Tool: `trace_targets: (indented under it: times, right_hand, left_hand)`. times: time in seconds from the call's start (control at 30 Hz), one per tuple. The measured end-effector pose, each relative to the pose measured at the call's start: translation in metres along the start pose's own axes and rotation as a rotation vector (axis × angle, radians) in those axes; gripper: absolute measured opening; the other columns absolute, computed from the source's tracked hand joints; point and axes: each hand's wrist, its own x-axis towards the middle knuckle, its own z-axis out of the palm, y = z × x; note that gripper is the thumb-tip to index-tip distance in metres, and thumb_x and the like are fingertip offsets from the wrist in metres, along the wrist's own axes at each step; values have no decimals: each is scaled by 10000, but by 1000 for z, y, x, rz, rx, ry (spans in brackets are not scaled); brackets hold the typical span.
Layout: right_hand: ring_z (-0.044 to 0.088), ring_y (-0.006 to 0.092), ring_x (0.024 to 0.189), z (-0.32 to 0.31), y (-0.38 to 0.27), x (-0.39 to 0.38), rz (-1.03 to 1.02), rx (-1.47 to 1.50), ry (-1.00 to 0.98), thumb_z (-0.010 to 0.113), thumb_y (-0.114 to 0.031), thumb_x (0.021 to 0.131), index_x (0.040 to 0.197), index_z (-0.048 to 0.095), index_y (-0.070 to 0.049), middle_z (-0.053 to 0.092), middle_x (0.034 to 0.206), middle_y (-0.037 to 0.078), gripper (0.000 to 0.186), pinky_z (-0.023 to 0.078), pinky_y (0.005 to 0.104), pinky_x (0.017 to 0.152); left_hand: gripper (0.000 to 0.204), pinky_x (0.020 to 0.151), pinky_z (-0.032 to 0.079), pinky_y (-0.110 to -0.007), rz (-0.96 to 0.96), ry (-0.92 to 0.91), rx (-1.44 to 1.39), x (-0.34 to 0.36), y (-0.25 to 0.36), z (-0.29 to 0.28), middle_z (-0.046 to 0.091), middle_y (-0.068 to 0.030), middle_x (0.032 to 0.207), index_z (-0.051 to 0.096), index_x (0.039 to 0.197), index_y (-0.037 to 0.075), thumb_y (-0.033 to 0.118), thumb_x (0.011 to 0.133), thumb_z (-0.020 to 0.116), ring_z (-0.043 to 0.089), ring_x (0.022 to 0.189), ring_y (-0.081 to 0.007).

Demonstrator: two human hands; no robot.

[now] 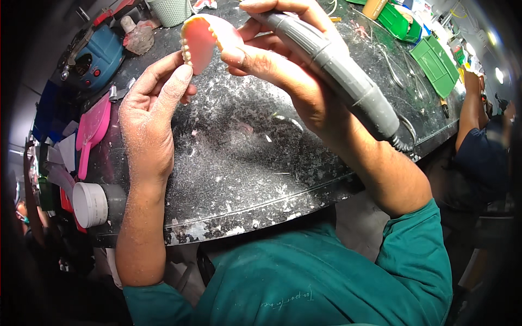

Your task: The person grinds and shapes a denture using a rotary handpiece, changes the tool bit, and polishes the denture base and teeth with the rotary tool.

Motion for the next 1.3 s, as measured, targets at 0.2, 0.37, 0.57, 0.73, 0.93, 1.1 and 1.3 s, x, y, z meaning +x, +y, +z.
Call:
trace_targets:
  times: [0.2,0.37,0.57,0.73,0.93,1.1,1.3]
  right_hand:
    - [634,176,986,4,-14,2,115,2,56,667,-87,920,1282,486,-34,590,1121,115,408,545,295,846]
    - [640,211,1015,2,5,4,40,-5,144,678,-95,912,1247,514,-37,610,1118,140,377,538,312,864]
    - [636,208,1025,6,12,3,-15,13,162,671,-51,904,1241,513,-34,616,1135,141,373,529,311,881]
    - [641,229,1075,5,7,3,90,370,73,651,-12,911,1270,472,-25,622,1130,146,401,520,327,938]
    - [656,213,1059,8,-3,0,104,-14,127,684,-22,894,1273,463,-22,633,1115,142,439,537,329,928]
    - [663,194,1030,6,-3,-1,106,-2,128,700,-14,880,1261,486,-22,629,1112,129,437,549,308,895]
    - [671,197,986,8,-5,0,-8,-107,135,686,-24,894,1265,484,-7,629,1097,137,423,560,308,856]
  left_hand:
    - [307,782,473,-225,34,-18,-29,2,0,-7,688,-85,1039,621,1199,-24,89,917,661,621,858,-89]
    - [332,875,497,-253,94,-27,-26,0,6,-1,672,-105,1060,597,1191,-26,4,872,685,632,925,-116]
    - [338,907,498,-258,184,-49,8,0,5,-2,663,-85,1032,609,1169,-16,-50,844,694,630,965,-127]
    - [296,924,492,-256,235,-23,41,1,2,-2,657,-79,1065,619,1161,-14,-33,871,676,622,999,-129]
    - [286,947,485,-263,189,4,32,2,1,-3,656,-81,1088,618,1165,-13,-12,885,676,619,1029,-134]
    - [294,954,485,-268,204,5,38,2,0,-2,655,-84,1093,613,1171,-12,-13,884,677,619,1034,-137]
    - [321,953,483,-269,172,-7,-5,1,5,0,660,-96,1092,603,1200,-25,-25,885,661,624,1027,-135]
